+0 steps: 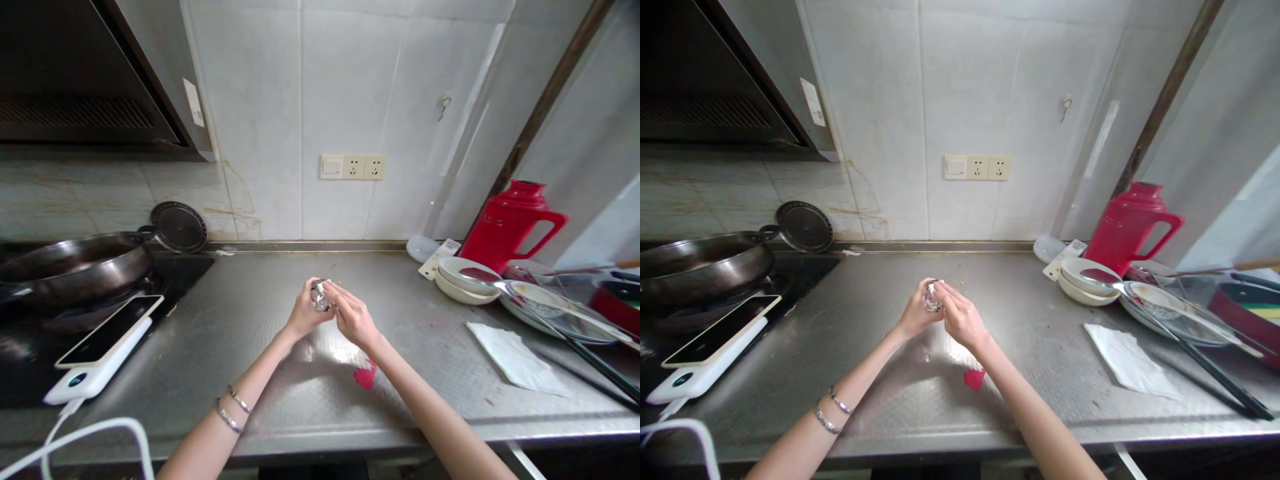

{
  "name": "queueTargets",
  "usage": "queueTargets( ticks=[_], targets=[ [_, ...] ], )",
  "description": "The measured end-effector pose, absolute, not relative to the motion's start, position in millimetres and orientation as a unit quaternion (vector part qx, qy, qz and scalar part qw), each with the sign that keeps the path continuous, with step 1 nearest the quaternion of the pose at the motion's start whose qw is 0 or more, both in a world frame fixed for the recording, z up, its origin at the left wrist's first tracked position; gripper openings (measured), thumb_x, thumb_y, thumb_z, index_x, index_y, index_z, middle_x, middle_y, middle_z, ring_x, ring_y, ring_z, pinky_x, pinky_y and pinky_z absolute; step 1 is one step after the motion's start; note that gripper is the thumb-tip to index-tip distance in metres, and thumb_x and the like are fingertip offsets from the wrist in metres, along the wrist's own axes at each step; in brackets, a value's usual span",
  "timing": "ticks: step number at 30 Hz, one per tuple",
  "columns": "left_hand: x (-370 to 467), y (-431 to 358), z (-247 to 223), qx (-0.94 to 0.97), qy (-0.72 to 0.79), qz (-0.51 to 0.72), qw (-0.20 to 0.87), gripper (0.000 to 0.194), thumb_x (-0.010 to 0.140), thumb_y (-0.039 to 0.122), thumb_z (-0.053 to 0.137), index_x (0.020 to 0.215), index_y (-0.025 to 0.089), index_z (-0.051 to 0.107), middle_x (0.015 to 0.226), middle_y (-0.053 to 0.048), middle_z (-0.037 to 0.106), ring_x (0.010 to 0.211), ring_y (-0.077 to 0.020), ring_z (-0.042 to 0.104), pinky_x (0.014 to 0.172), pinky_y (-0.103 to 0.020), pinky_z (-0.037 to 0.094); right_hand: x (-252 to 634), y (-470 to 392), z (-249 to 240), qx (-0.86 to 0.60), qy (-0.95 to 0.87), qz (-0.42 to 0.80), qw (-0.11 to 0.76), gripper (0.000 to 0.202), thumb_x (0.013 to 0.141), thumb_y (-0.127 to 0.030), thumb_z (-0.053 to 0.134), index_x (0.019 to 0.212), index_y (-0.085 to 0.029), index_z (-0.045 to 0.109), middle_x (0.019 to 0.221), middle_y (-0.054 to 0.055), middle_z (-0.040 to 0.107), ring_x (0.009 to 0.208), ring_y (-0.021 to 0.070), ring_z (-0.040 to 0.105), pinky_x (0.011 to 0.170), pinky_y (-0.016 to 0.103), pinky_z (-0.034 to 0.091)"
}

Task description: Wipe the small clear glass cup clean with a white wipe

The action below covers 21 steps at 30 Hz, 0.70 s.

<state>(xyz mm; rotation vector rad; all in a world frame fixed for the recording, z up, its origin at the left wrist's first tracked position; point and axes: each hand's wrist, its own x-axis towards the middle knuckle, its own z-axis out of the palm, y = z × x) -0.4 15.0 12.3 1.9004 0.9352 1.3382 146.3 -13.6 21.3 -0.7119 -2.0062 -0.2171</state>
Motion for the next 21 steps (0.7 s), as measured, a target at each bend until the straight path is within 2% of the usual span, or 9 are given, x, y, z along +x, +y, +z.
queueTargets(
  ticks=[4, 6, 9, 13, 17, 21],
  targets=[
    [1, 14, 11, 0.737, 0.367, 0.488, 0.290, 0.075, 0.056, 0.024, 0.076, 0.121, 0.018, 0.040, 0.106, -0.007, 0.063, 0.090, -0.0198, 0.063, 0.078, -0.030, 0.049, 144, -6, 26, -0.380, -0.757, 0.002, 0.531, 0.035, 0.087, -0.010, 0.040, 0.113, -0.018, 0.061, 0.108, 0.009, 0.069, 0.095, 0.0188, 0.068, 0.080, 0.030, 0.056],
    [1, 13, 12, 0.735, 0.376, 0.484, 0.290, 0.077, 0.055, 0.024, 0.076, 0.122, 0.017, 0.040, 0.106, -0.008, 0.063, 0.091, -0.0202, 0.063, 0.079, -0.030, 0.049, 142, -4, 29, -0.404, -0.739, 0.035, 0.538, 0.032, 0.088, -0.012, 0.041, 0.109, -0.020, 0.063, 0.101, 0.006, 0.072, 0.085, 0.0173, 0.070, 0.073, 0.027, 0.057],
    [-1, 14, 14, 0.726, 0.384, 0.486, 0.299, 0.070, 0.056, 0.025, 0.076, 0.117, 0.017, 0.042, 0.102, -0.007, 0.064, 0.088, -0.0194, 0.063, 0.076, -0.029, 0.049, 139, -5, 31, -0.375, -0.761, 0.011, 0.529, 0.036, 0.087, -0.009, 0.040, 0.114, -0.019, 0.061, 0.110, 0.009, 0.069, 0.101, 0.0191, 0.066, 0.084, 0.031, 0.056],
    [-4, 18, 14, 0.711, 0.405, 0.498, 0.286, 0.065, 0.056, 0.027, 0.077, 0.111, 0.018, 0.044, 0.101, -0.006, 0.064, 0.087, -0.0185, 0.062, 0.077, -0.030, 0.049, 139, -11, 26, -0.291, -0.832, -0.087, 0.464, 0.049, 0.083, 0.001, 0.031, 0.125, -0.014, 0.052, 0.124, 0.014, 0.060, 0.125, 0.0207, 0.048, 0.099, 0.038, 0.049],
    [-7, 23, 8, 0.704, 0.409, 0.500, 0.295, 0.057, 0.061, 0.026, 0.072, 0.110, 0.019, 0.044, 0.101, -0.005, 0.064, 0.087, -0.0171, 0.063, 0.078, -0.029, 0.048, 142, -10, 22, -0.249, -0.870, -0.146, 0.399, 0.049, 0.084, 0.001, 0.029, 0.126, -0.011, 0.051, 0.126, 0.016, 0.058, 0.132, 0.0217, 0.038, 0.101, 0.042, 0.048],
    [-6, 24, 6, 0.707, 0.422, 0.490, 0.286, 0.060, 0.058, 0.031, 0.075, 0.109, 0.020, 0.045, 0.098, -0.005, 0.065, 0.085, -0.0194, 0.064, 0.074, -0.031, 0.049, 146, -2, 24, -0.237, -0.873, -0.174, 0.389, 0.044, 0.087, 0.000, 0.031, 0.123, -0.011, 0.053, 0.124, 0.016, 0.060, 0.131, 0.0220, 0.039, 0.101, 0.041, 0.048]
  ],
)
